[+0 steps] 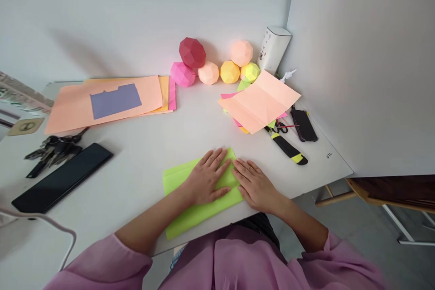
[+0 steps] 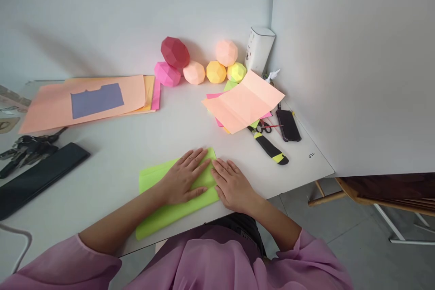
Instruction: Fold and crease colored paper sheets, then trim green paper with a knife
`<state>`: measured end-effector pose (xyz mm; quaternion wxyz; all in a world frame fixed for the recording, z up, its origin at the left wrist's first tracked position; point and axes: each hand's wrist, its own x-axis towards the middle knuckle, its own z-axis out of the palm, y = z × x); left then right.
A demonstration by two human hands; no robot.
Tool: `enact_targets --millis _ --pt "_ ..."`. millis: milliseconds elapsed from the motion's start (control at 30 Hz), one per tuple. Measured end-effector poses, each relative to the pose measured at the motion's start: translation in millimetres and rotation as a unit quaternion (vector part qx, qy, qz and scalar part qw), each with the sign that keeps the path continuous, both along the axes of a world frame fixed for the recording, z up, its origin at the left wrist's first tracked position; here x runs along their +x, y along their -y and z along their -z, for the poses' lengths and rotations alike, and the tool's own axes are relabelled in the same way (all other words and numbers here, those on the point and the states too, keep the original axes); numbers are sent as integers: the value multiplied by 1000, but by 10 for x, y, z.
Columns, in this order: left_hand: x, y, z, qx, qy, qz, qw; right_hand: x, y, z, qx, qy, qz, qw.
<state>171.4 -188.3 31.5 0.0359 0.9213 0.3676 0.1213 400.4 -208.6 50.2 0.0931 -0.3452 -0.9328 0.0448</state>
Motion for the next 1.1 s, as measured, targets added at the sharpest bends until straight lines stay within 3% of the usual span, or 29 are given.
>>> enact_targets --millis 300,467,600,700,867,1000,1100 --pt "-10 27 -98 4 -1 -17 1000 -38 -114 -107 -16 -8 -32 999" --pt "-154 395 -200 -15 -23 -94 995 -93 -256 -159 -13 2 -57 998" --pt "-275 741 -154 -28 -18 -159 987 -100 -306 -125 10 30 -66 997" --pt "-304 874 -113 -40 1 -196 980 -100 -321 -99 14 45 -67 997" --pt "-395 856 -161 -78 49 -205 974 -170 -327 -64 21 42 -35 998" --pt "-686 762 -232 -145 165 -153 964 -219 -310 -15 42 37 -37 998" --pt "-880 732 -252 -163 216 -154 950 -217 -293 21 49 29 -42 998"
